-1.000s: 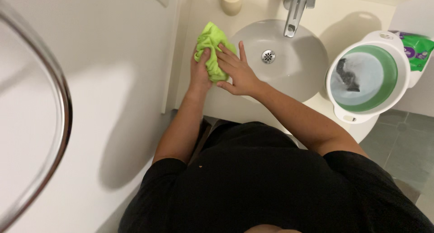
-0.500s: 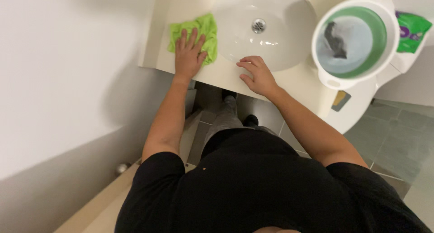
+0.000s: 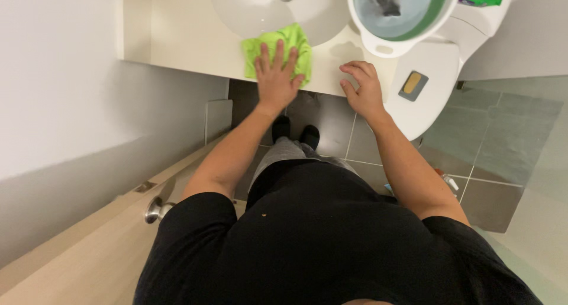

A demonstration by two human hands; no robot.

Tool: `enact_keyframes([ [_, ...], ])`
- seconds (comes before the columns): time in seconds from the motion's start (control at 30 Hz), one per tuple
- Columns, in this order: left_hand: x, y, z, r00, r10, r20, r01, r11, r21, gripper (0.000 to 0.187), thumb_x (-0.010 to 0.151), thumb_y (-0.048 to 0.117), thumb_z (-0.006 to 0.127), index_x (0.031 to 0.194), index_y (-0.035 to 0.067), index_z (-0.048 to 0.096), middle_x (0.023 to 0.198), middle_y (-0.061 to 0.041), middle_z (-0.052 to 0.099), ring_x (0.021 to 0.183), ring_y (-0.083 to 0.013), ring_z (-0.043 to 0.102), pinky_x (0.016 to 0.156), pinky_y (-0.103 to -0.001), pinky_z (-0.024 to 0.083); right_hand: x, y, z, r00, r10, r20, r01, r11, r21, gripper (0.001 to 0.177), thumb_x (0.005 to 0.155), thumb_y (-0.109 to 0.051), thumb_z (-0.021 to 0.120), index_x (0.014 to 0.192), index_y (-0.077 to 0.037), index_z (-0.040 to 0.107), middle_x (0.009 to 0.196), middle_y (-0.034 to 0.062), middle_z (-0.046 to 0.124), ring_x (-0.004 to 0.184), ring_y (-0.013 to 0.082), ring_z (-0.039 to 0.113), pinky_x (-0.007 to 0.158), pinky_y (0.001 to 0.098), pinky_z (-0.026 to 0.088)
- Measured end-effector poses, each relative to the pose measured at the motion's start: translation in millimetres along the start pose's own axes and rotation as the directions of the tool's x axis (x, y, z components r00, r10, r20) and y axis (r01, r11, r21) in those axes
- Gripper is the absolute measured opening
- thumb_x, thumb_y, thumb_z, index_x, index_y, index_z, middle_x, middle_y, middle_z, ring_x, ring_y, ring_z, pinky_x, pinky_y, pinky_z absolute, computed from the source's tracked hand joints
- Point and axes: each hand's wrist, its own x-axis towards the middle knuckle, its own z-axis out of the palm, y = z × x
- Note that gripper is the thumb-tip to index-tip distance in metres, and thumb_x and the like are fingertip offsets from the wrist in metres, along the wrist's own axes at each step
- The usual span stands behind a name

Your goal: The person wipes a soap dispenser bottle with a cloth, picks up a plastic component from a toilet tank lid, rinses it under a faucet, and scrubs it by hand.

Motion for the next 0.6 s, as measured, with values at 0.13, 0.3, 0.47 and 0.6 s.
enact_keyframes([
  [0.13,13,70,18,0.993,0.043,0.111,-0.037,0.998,-0.055,0.075,0.091,0.050,0.072,0.155,0.020,0.046,0.167,-0.015,0.022,0.151,-0.0539,0.011,0.117,-0.074,0.020,-14,6,-22,0.995,0.041,-0.087,-0.044,0.998,-0.033,0.032,0.090,-0.004,0.075,0.122,-0.005,0.070,0.127,0.0138,0.065,0.121,0.0355,0.057,0.106,0.0428,0.047],
  [0.3,38,129,36,0.972,0.158,0.174,-0.139,0.983,-0.119,0.074,0.092,0.051,0.069,0.156,0.025,0.044,0.169,-0.009,0.021,0.156,-0.0478,0.010,0.123,-0.069,0.019,-36,10,-45,0.977,0.086,-0.195,-0.106,0.990,-0.091,0.031,0.089,-0.004,0.076,0.120,-0.004,0.071,0.125,0.0156,0.065,0.119,0.0372,0.057,0.105,0.0438,0.047],
  [0.47,51,133,42,0.924,0.221,0.311,-0.184,0.972,-0.143,0.074,0.098,0.055,0.063,0.158,0.019,0.039,0.167,-0.014,0.014,0.152,-0.0500,0.003,0.121,-0.071,0.010,-78,15,-67,0.927,0.184,-0.327,-0.224,0.970,-0.089,0.027,0.095,-0.004,0.074,0.122,-0.005,0.072,0.127,0.0142,0.065,0.119,0.0357,0.059,0.099,0.0424,0.050],
  [0.6,48,135,28,0.931,0.225,0.288,-0.174,0.966,-0.193,0.068,0.095,0.051,0.066,0.150,0.015,0.051,0.166,-0.016,0.017,0.152,-0.0480,0.003,0.120,-0.071,0.005,-129,22,-89,0.872,0.194,-0.449,-0.276,0.953,-0.125,0.027,0.094,-0.003,0.076,0.122,-0.004,0.072,0.127,0.0139,0.066,0.119,0.0364,0.058,0.098,0.0429,0.050],
])
